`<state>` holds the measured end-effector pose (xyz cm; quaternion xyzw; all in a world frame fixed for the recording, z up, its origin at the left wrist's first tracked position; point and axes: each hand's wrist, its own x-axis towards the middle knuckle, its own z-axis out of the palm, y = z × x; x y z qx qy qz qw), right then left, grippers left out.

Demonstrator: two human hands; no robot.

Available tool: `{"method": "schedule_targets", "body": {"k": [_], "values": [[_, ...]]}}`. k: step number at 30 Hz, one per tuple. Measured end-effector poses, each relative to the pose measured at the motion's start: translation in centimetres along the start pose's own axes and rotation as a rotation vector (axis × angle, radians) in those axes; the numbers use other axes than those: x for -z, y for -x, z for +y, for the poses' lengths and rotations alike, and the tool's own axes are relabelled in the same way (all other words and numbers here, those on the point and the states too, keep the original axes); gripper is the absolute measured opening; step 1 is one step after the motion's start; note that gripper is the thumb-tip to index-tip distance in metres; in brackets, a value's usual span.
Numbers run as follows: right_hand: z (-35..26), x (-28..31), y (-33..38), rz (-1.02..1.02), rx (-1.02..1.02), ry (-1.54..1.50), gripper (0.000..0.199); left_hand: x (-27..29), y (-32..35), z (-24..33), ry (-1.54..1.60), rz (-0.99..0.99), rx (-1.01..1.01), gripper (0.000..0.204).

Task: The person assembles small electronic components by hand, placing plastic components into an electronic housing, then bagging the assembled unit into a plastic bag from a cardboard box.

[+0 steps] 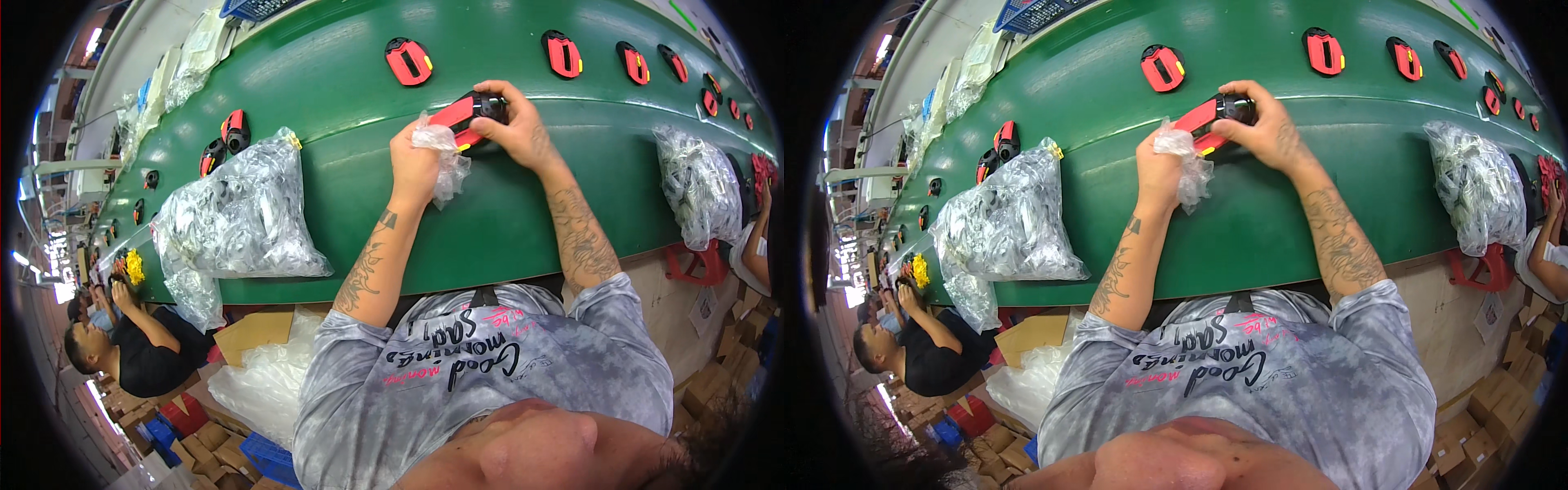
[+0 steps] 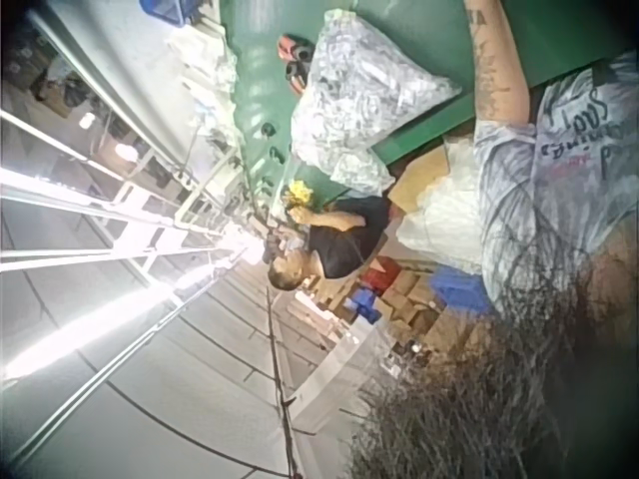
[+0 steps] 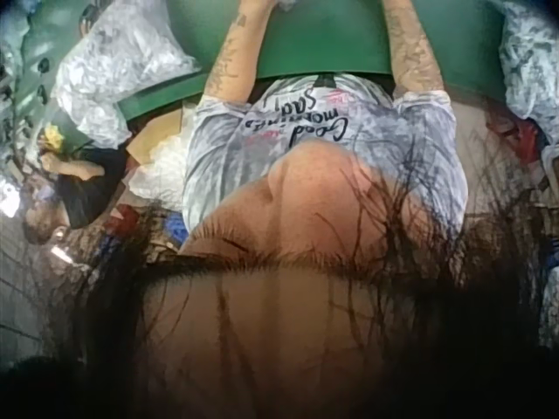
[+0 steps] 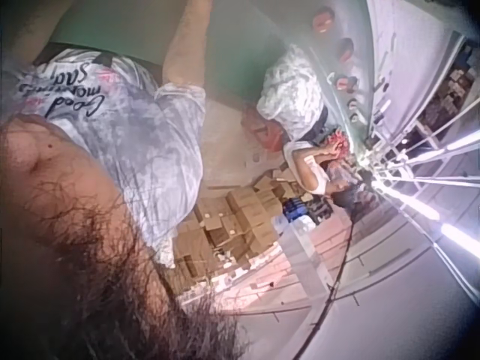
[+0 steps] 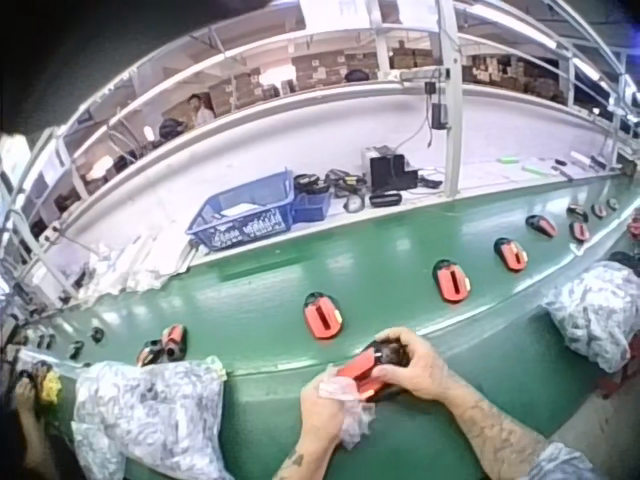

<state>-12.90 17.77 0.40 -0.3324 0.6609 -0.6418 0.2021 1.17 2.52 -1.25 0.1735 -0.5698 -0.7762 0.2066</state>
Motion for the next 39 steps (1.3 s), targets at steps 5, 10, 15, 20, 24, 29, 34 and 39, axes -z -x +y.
{"method": "schedule_targets", "body": {"k": [5,10,15,20,24,29,34,39], "values": [[0.1,-0.2,0.0,-0.016,0.050,-0.271,0.052,0.9,-0.8,0.1,0.357,-0.115,0.241,0.052],[0.5,-1.1,-0.1,0.214,-0.143,-0.194,0.031,-0.4,-0.3,-0.6,-0.459,-0.235,-0.354,0.071],[1.4,-1.7,-0.2,0.300,-0.064,-0.190,0.021,-2.2,1.2,0.9,-0.857,-0.139,-0.416,0.075],[3.0,-0.6,-0.3,0.264,-0.072,-0.167,0.026,-0.9,3.2,4.1,-1.227,0.047,-0.047,0.064],[2.1,0.1,-0.8,0.088,-0.189,-0.178,0.025,5.5,1.4,4.4,-1.327,0.360,-0.031,0.053],[1.1,-0.5,-0.2,-0.040,-0.107,0.330,0.019,8.7,-0.6,7.3,-1.299,0.536,-0.369,0.059],[-0.9,-0.6,0.7,-0.063,-0.040,0.383,0.019,6.1,4.7,11.1,-0.809,0.095,-0.592,0.030],[-1.1,-0.6,0.9,-0.075,-0.025,0.432,0.018,10.2,9.1,16.9,-1.012,0.187,-0.350,0.019]]}}
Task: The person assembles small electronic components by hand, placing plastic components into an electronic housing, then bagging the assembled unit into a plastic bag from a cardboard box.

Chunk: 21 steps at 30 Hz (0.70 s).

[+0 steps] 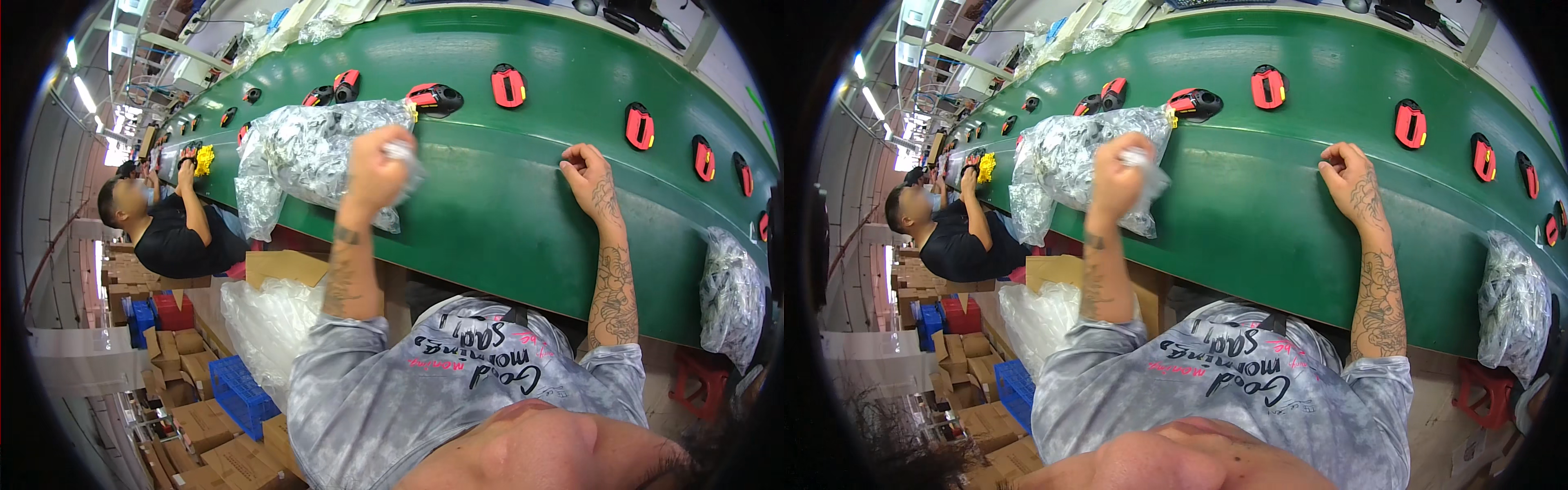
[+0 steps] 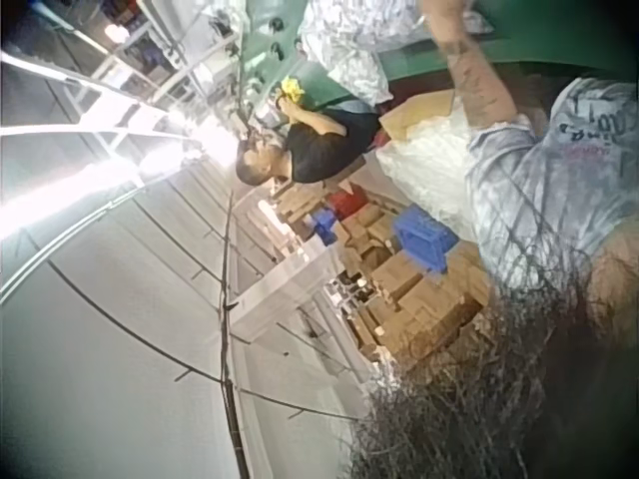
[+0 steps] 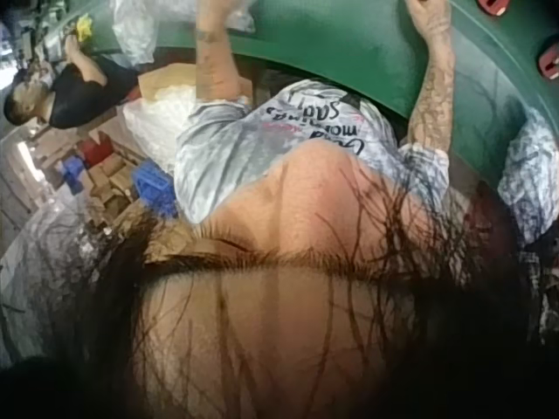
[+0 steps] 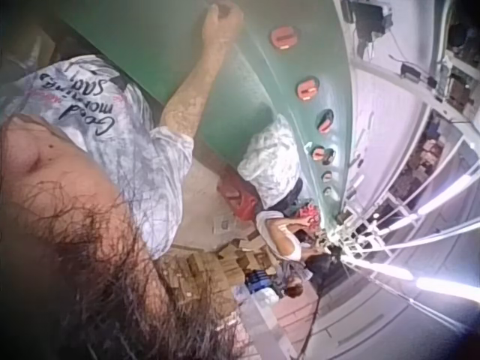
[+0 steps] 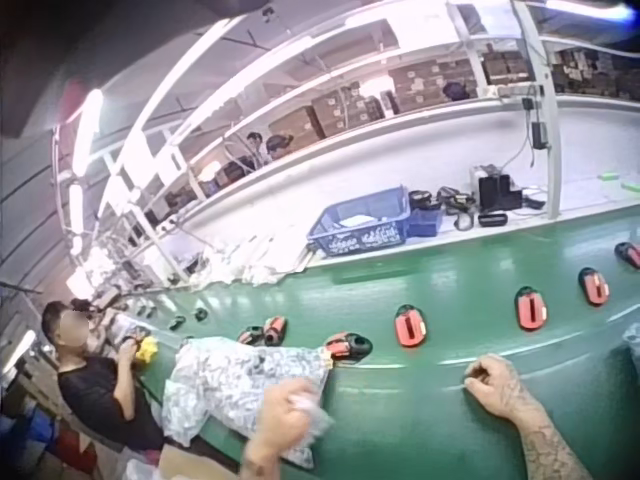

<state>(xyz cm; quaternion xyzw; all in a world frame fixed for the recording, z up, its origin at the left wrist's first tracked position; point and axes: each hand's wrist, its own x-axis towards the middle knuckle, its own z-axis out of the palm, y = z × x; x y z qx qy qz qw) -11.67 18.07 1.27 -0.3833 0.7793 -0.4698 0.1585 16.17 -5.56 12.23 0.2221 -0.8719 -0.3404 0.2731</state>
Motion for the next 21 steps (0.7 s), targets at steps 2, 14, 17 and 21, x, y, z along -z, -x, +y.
{"method": "schedule_targets", "body": {"k": [2,14,17,21], "values": [[-0.5,0.0,0.0,-0.019,0.001,0.036,0.018,4.1,-0.8,-2.5,-0.035,0.181,0.024,0.020],[-1.3,-0.5,0.6,-0.069,0.058,0.172,0.018,6.6,-4.6,-9.1,-0.955,-0.193,0.290,0.027],[-1.7,-2.0,0.5,-0.078,0.149,0.216,0.021,6.7,-4.3,-9.4,-0.986,-0.133,0.226,0.025],[-4.8,-8.3,0.1,-0.211,0.468,0.407,0.032,7.5,-2.8,-9.3,-0.958,0.128,0.091,0.024]]}}
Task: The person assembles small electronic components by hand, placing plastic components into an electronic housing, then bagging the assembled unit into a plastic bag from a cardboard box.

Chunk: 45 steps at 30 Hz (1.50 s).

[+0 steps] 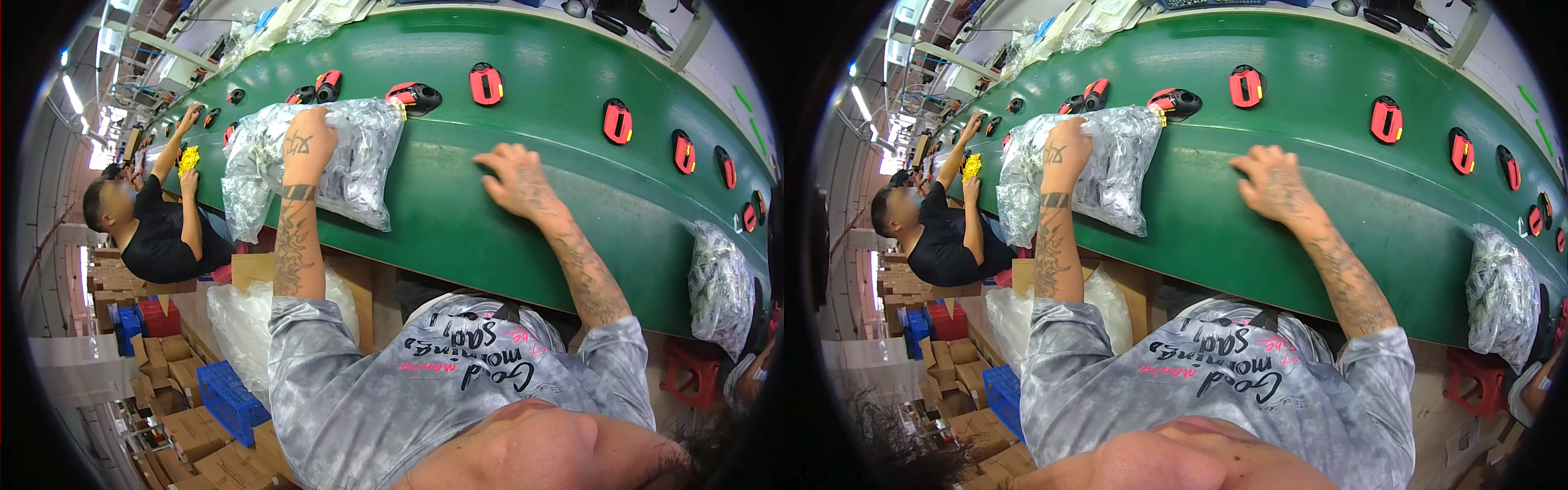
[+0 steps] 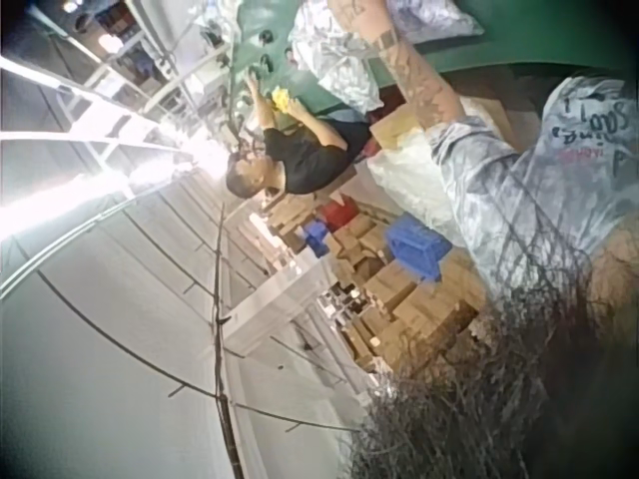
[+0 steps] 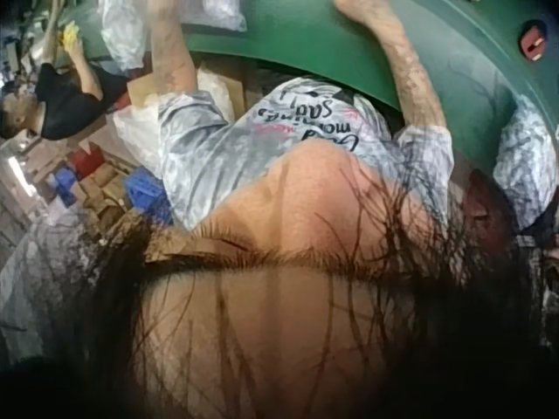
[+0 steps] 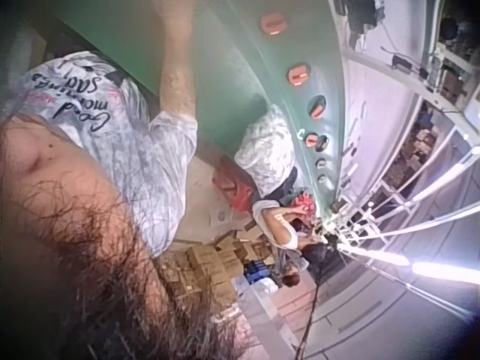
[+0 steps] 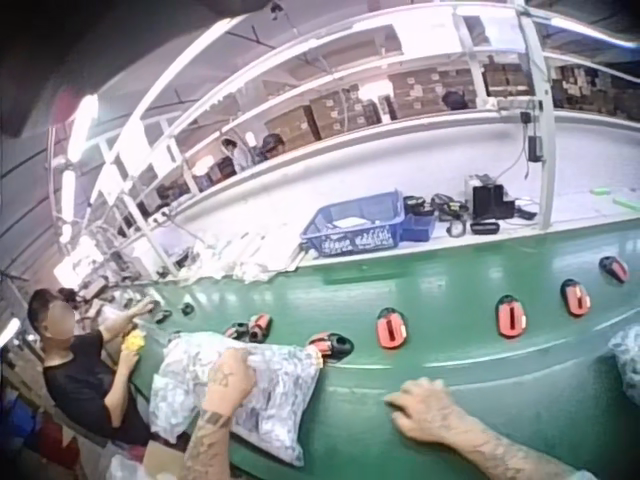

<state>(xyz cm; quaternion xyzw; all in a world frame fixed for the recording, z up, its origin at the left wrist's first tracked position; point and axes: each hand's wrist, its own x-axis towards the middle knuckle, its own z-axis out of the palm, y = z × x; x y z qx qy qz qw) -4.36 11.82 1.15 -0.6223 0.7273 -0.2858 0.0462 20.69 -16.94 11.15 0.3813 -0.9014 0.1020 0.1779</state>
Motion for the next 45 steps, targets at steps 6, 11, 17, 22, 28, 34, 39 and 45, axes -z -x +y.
{"method": "schedule_targets", "body": {"k": [6,11,17,22,28,34,39,45], "values": [[-3.9,-7.2,-11.7,-0.075,0.077,0.058,0.035,2.3,0.4,1.1,0.097,-0.033,0.099,0.031],[-4.1,-9.0,-16.9,-0.210,-0.136,0.206,0.038,4.0,2.4,0.9,0.202,0.048,0.026,0.035],[-2.5,-9.2,-14.8,-0.122,-0.094,-0.003,0.048,5.2,3.5,1.6,0.267,-0.012,0.139,0.033],[-0.9,-4.9,-7.6,0.163,0.003,-0.375,0.042,3.3,4.4,5.3,0.887,0.076,-0.007,0.022],[2.9,4.1,-1.5,-0.007,-0.344,-1.184,0.029,-2.1,3.5,21.8,1.672,-0.290,0.087,0.018],[9.7,3.4,3.6,0.346,-0.519,-0.977,0.019,-9.4,2.9,27.6,2.162,-0.555,0.118,0.040],[8.3,4.9,3.3,0.172,-0.540,-0.664,0.024,-9.8,2.7,26.3,2.395,-0.638,0.278,0.049],[6.7,5.5,3.2,0.223,-0.489,-0.619,0.023,-10.7,1.9,25.3,2.507,-0.735,0.498,0.028]]}}
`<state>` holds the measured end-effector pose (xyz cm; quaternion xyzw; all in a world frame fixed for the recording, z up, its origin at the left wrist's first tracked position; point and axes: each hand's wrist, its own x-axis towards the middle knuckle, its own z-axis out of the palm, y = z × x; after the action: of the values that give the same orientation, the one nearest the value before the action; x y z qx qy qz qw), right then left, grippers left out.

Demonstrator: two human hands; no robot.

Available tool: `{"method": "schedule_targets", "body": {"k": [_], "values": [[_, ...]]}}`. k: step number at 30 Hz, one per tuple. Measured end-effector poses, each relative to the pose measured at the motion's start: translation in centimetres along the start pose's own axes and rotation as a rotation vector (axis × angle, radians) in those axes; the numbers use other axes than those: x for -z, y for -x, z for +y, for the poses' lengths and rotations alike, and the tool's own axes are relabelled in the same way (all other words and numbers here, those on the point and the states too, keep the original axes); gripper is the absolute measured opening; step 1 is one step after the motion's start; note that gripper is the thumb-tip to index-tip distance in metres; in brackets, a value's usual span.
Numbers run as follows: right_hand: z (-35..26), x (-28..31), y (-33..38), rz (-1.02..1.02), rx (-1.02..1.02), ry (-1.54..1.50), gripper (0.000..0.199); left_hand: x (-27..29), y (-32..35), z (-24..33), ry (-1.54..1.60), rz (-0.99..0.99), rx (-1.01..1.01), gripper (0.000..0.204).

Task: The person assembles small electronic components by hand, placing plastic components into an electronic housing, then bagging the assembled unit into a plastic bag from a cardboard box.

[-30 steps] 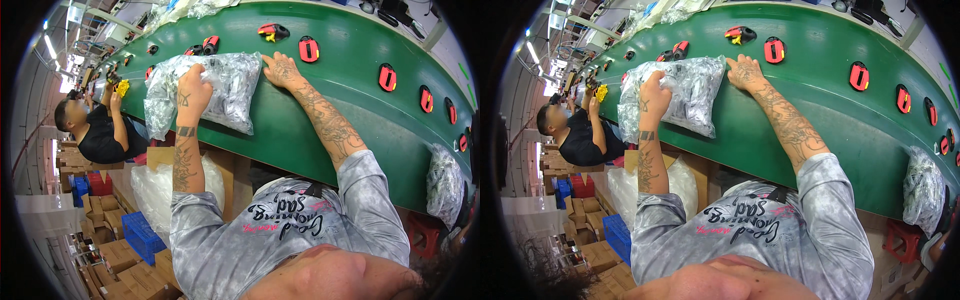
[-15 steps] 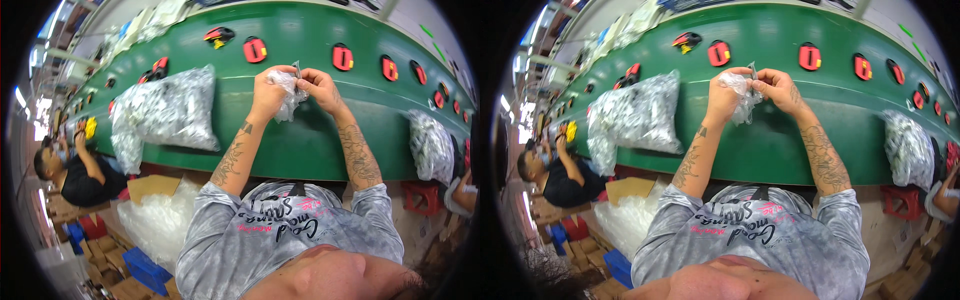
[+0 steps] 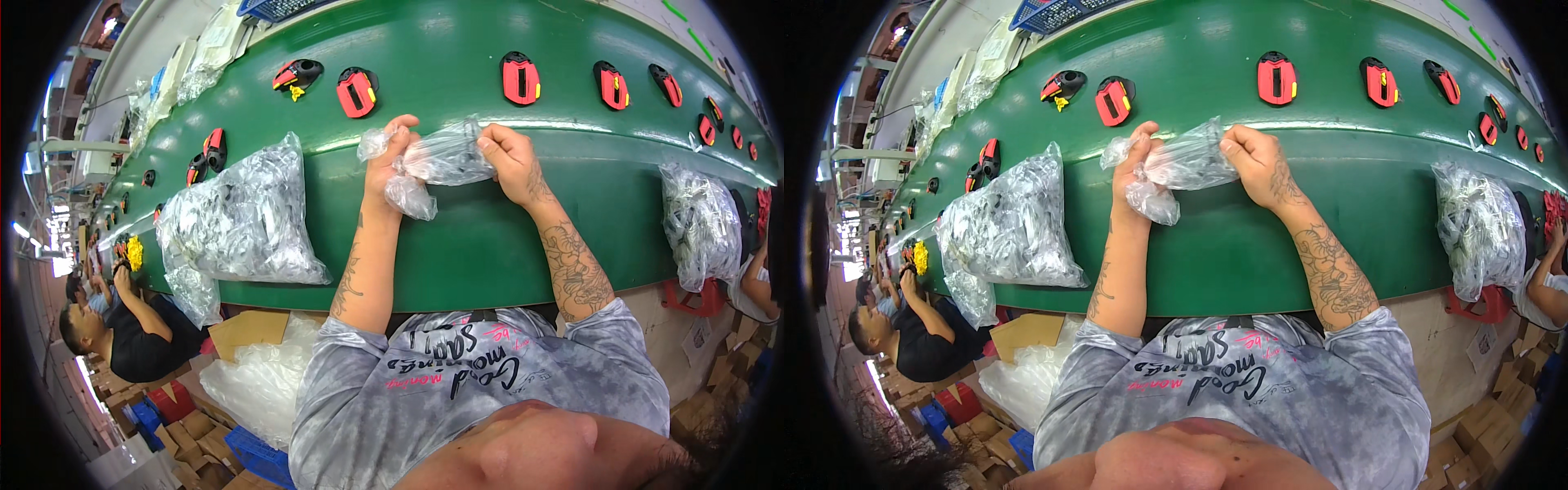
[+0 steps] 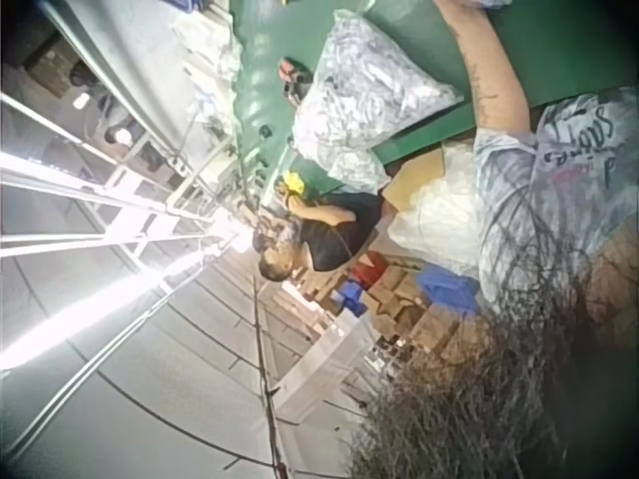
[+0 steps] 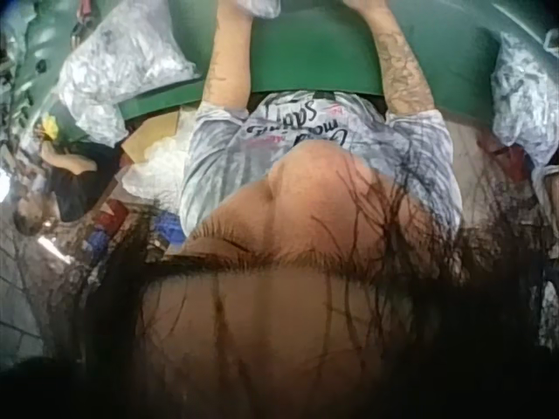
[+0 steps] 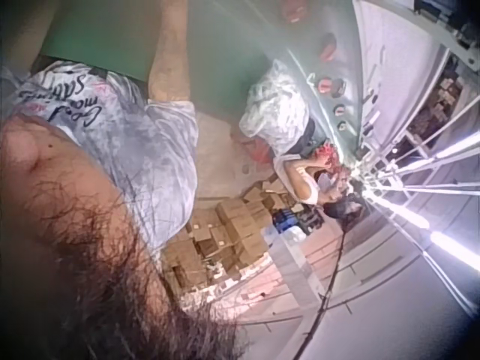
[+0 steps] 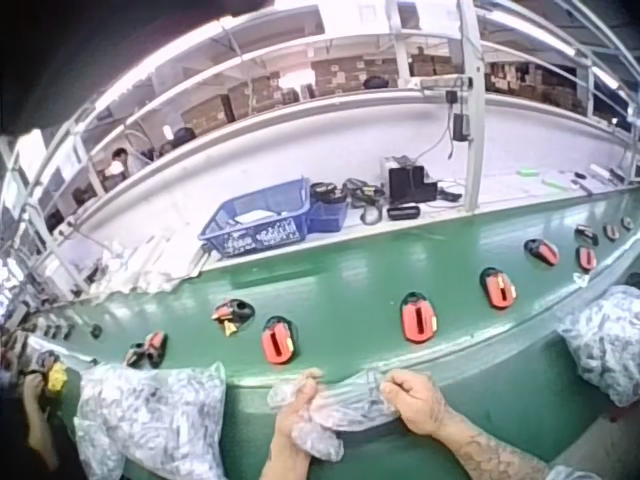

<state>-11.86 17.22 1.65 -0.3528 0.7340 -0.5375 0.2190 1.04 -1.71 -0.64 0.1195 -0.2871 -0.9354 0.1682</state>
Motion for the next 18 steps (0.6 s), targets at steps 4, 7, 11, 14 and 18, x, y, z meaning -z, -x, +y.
{"method": "schedule_targets", "body": {"k": [4,7,11,14,18], "values": [[2.0,0.7,-0.9,0.129,-0.126,-0.607,0.018,1.3,-1.0,0.8,0.230,-0.140,-0.036,0.028],[2.0,0.5,-0.8,-0.044,-0.139,-1.073,0.012,1.2,-0.4,0.0,-0.051,-0.070,0.039,0.041],[-1.3,0.3,0.5,-0.270,-0.255,-1.201,0.015,0.6,1.0,-2.7,-0.066,-0.243,0.196,0.057],[1.1,-0.9,0.6,0.156,0.042,-0.004,0.015,-2.5,0.5,-3.4,-0.234,-0.297,0.179,0.062],[-2.8,1.6,1.8,0.436,0.191,-0.527,0.014,0.4,0.0,-3.1,-0.277,0.040,0.108,0.063]]}}
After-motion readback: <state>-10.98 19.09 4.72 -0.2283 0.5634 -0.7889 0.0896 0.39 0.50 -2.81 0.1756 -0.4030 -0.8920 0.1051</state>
